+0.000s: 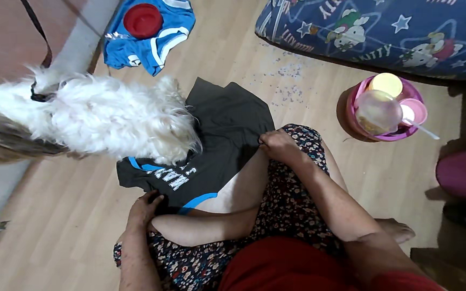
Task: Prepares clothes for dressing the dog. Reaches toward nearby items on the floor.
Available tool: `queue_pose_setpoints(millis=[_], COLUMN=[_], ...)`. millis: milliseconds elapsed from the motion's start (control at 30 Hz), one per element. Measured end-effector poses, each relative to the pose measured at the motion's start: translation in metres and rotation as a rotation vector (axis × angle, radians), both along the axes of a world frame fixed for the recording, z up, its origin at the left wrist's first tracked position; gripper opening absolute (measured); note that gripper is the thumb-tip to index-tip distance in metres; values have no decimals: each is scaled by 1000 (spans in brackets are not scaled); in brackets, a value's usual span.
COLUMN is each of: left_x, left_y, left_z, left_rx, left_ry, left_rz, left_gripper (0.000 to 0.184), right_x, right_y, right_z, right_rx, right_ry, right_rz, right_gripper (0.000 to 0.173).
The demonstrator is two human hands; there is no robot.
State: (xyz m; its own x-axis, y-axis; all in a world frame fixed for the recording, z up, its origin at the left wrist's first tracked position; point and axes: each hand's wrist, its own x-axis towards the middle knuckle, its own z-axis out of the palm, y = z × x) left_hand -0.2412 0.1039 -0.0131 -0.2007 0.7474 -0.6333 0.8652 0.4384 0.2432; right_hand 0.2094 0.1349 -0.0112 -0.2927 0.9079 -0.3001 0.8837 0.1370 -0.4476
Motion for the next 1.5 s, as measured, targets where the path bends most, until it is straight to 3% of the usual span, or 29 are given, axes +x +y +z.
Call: queue_pose_setpoints(millis=[1500], left_x=[-4], left_y=[1], left_z=[-4], left_rx=[5], left_ry=[-24], left_rz=[-2], left_gripper=[45], right_x=[-1], right_y=[-1], right_z=[3], right_rx=[5], right_ry=[-12], right_rz=[6], right_gripper=[24])
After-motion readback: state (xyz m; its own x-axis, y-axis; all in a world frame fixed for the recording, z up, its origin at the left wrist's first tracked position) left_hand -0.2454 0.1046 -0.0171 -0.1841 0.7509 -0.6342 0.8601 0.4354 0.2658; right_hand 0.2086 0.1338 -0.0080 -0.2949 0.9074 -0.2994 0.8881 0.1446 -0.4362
